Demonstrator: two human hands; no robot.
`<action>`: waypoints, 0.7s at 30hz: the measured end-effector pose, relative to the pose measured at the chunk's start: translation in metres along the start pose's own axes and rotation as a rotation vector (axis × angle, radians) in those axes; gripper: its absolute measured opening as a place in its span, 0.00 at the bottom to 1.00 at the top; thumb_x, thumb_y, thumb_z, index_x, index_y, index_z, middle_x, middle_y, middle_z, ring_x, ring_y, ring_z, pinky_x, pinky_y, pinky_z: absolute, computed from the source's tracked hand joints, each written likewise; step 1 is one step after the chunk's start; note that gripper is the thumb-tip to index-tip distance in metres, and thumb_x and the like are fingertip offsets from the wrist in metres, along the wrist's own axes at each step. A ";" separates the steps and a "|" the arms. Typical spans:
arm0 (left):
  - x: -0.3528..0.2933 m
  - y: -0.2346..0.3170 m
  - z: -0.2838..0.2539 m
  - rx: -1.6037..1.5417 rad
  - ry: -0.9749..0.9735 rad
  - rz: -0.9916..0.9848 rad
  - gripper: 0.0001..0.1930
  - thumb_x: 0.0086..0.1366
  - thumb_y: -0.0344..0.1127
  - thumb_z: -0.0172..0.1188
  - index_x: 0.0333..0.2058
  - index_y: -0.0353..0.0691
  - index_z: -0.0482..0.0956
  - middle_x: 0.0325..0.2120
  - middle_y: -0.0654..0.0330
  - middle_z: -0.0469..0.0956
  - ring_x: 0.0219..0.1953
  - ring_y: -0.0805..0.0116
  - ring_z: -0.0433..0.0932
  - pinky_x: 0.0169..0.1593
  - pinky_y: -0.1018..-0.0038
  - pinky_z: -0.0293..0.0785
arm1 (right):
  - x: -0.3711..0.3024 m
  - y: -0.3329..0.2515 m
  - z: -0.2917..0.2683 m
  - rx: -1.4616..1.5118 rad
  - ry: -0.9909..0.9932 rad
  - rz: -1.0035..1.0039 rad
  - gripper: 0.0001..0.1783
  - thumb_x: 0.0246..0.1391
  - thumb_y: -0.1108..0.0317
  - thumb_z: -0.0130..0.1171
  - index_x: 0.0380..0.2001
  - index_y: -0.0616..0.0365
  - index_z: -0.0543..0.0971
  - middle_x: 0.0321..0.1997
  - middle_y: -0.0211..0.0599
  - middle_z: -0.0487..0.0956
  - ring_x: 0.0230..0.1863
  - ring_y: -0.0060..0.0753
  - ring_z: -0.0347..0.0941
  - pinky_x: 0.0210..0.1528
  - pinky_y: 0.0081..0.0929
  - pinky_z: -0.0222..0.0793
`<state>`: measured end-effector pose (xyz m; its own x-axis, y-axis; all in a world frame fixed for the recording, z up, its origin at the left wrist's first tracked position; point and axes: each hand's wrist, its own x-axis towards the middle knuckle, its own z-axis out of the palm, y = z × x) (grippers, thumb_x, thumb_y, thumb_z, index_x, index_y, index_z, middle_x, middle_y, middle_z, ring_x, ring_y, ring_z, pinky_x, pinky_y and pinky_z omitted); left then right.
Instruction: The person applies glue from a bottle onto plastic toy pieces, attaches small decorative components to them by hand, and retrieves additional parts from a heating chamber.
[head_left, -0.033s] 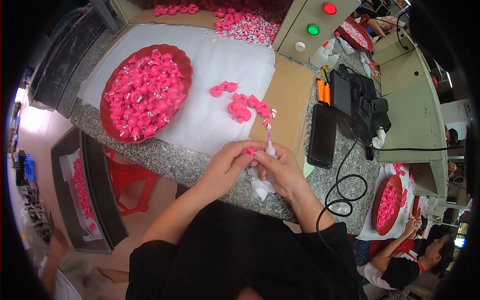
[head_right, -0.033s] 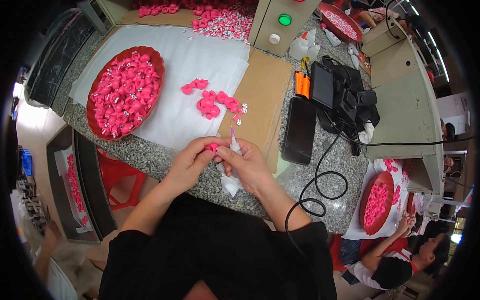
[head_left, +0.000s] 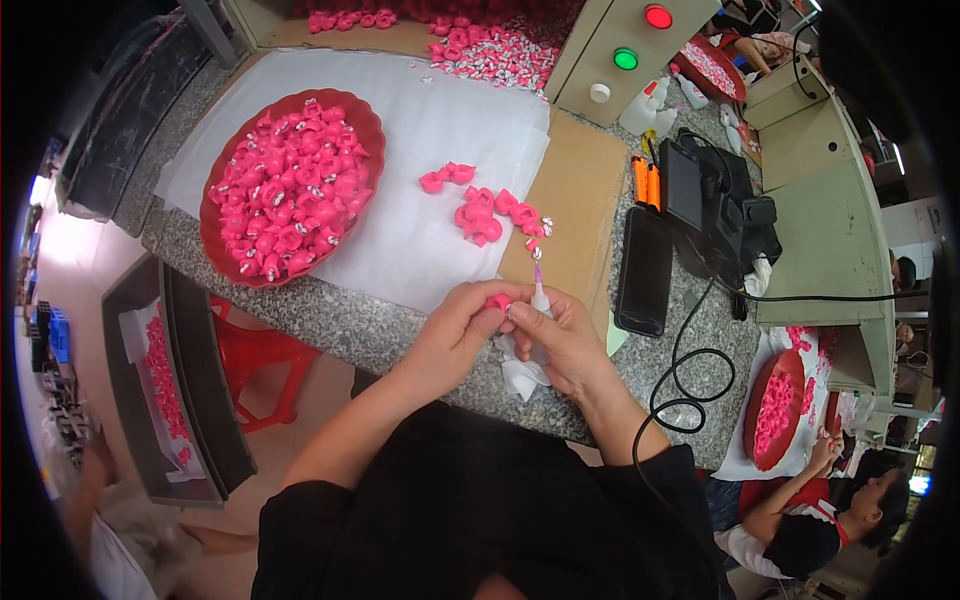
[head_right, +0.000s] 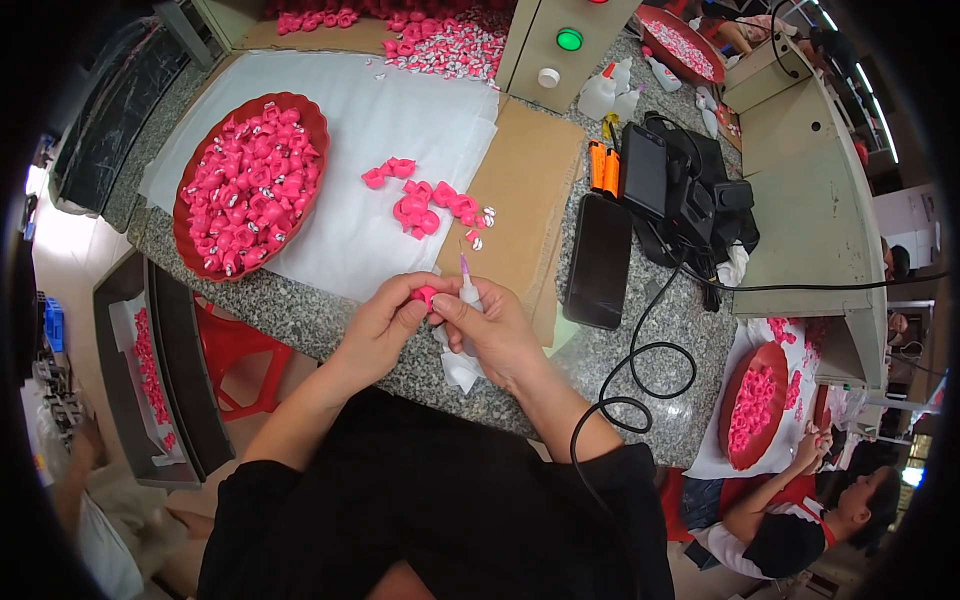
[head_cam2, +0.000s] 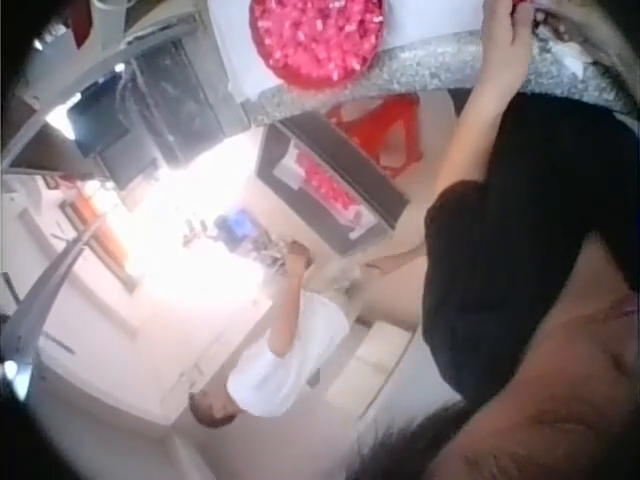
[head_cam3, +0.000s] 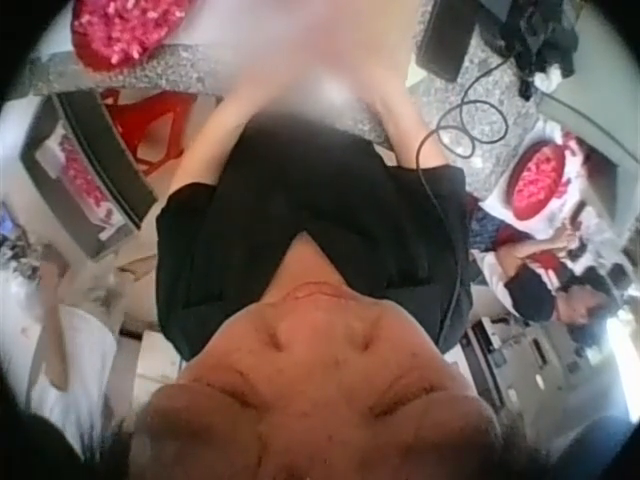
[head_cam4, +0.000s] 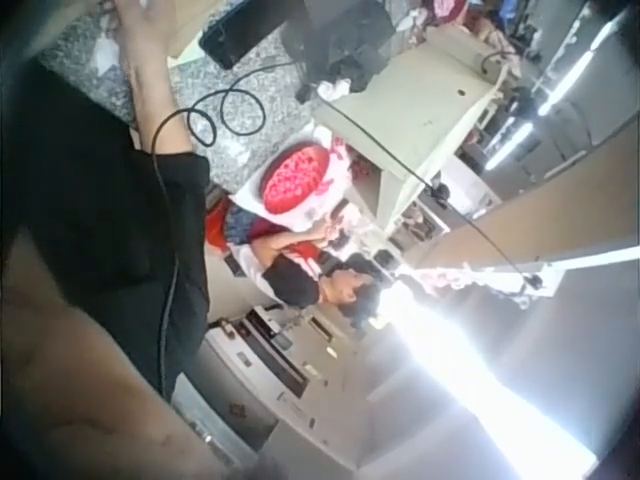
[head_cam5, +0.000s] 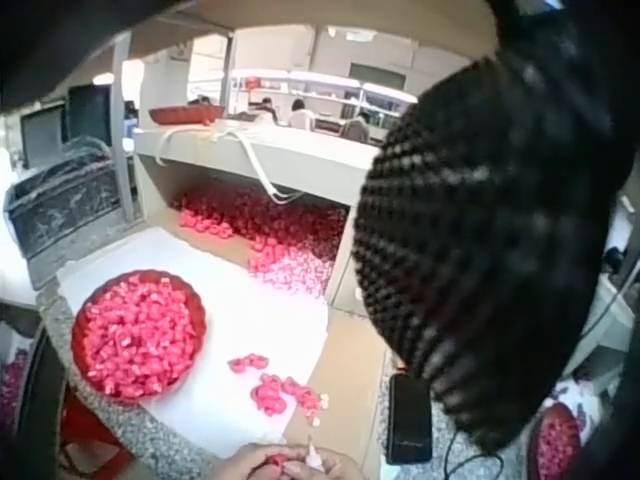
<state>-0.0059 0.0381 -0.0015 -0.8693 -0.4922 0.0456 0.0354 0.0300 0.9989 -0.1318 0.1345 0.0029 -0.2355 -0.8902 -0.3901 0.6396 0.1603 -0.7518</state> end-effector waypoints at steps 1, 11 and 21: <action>-0.002 -0.003 0.002 -0.034 -0.008 -0.004 0.11 0.65 0.32 0.41 0.42 0.34 0.66 0.39 0.59 0.69 0.37 0.75 0.68 0.43 0.78 0.66 | 0.000 0.001 0.001 -0.011 -0.008 -0.008 0.12 0.50 0.67 0.55 0.37 0.61 0.73 0.24 0.30 0.74 0.18 0.14 0.64 0.20 0.13 0.60; -0.001 -0.007 0.017 -0.065 0.037 -0.011 0.12 0.65 0.33 0.37 0.43 0.33 0.64 0.33 0.55 0.64 0.29 0.71 0.71 0.37 0.76 0.67 | -0.005 0.001 0.004 -0.014 0.032 -0.044 0.13 0.51 0.65 0.55 0.37 0.62 0.73 0.24 0.29 0.74 0.22 0.15 0.66 0.23 0.13 0.61; 0.004 -0.010 0.020 -0.103 0.042 -0.048 0.11 0.66 0.33 0.37 0.41 0.32 0.64 0.28 0.57 0.64 0.26 0.73 0.69 0.32 0.76 0.67 | -0.002 0.005 0.000 0.054 0.022 -0.044 0.11 0.51 0.64 0.54 0.34 0.61 0.74 0.24 0.29 0.73 0.21 0.16 0.66 0.21 0.14 0.62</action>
<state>-0.0200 0.0532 -0.0111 -0.8498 -0.5270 -0.0045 0.0465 -0.0835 0.9954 -0.1282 0.1369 -0.0008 -0.2797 -0.8864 -0.3689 0.6669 0.0971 -0.7388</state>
